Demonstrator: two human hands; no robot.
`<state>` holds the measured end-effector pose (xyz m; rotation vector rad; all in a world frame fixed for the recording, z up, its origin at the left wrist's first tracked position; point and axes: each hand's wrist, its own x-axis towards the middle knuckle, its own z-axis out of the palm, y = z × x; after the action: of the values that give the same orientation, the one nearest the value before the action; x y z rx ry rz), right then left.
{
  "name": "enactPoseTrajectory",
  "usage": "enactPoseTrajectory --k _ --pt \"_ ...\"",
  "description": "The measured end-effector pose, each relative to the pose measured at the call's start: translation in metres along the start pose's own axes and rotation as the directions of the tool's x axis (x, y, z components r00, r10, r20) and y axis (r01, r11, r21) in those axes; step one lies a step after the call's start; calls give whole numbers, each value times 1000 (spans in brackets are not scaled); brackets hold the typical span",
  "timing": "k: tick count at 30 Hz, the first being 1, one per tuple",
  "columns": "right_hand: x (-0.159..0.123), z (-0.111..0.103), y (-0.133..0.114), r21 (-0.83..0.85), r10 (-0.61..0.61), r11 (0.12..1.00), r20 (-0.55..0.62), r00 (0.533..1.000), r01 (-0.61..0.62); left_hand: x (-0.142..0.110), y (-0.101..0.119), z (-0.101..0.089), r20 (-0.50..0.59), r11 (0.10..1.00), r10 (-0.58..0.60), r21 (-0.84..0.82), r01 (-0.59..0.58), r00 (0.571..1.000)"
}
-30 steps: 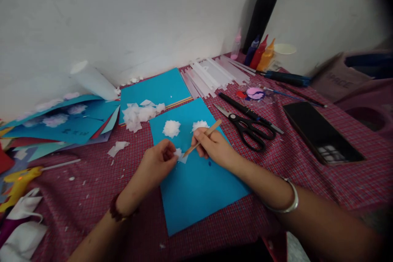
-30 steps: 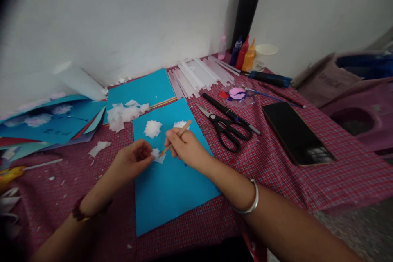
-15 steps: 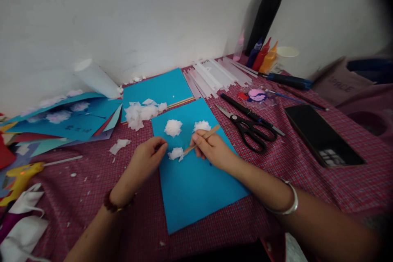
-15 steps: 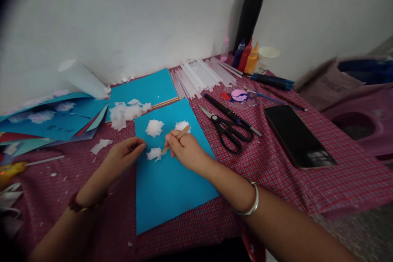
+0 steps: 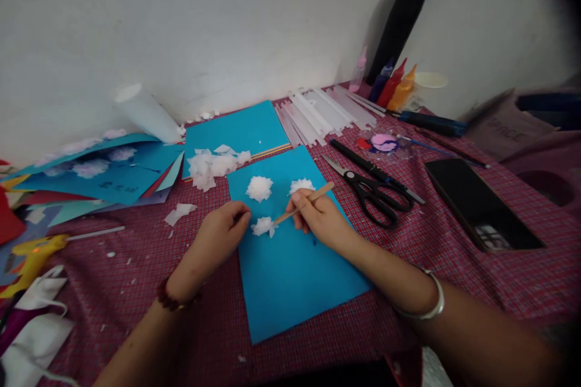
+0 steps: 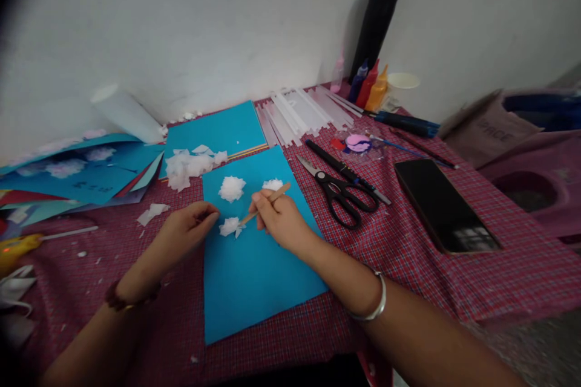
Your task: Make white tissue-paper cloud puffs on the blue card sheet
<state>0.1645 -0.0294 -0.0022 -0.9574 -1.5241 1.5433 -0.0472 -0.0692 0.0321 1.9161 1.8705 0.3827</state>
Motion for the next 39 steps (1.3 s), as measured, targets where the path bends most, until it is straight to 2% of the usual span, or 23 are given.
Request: enactPoseTrajectory --k 3,6,9,11,14,17,19,20,22,24,30,35,39 --pt "2 -2 -1 55 26 998 -94 995 -21 3 -1 0 -5 1000 6 14 -6 1000" --pt "-1 -4 -2 79 33 997 -92 995 -26 -1 4 1 -32 999 10 38 -8 999" --pt "-5 -6 -3 84 71 995 -101 992 -62 -16 10 2 -76 1000 -7 -6 7 997" --pt "-5 -8 -1 54 70 996 -90 993 -66 -30 6 3 -67 999 6 -34 -8 998" --pt "-3 -10 0 20 82 997 -70 994 -81 -51 -20 -4 -69 999 -39 -2 39 997" --pt "-4 -9 0 -7 87 996 -63 994 -87 -60 -61 -25 -187 982 -137 103 159 973" --pt "-5 -9 1 -21 84 996 -58 995 -85 -57 -85 -41 -264 971 -135 159 181 955" --pt "-5 -9 1 -27 84 996 -58 995 -86 -54 -94 -47 -294 966 -90 205 155 952" --pt "-6 -9 0 -44 92 994 -61 994 -95 -45 -103 -54 -324 953 10 289 89 946" --pt "-6 -9 -1 -59 100 993 -74 992 -105 -36 -104 -53 -333 945 42 318 70 942" --pt "-5 -8 -2 -38 99 994 -95 991 -103 -20 -108 -40 -385 959 -111 202 201 916" --pt "-5 -10 1 -16 93 995 -83 992 -94 -19 -120 -43 -391 971 -152 111 210 908" --pt "-6 -10 1 -18 89 996 -71 993 -91 -19 -122 -44 -397 976 -164 69 208 903"
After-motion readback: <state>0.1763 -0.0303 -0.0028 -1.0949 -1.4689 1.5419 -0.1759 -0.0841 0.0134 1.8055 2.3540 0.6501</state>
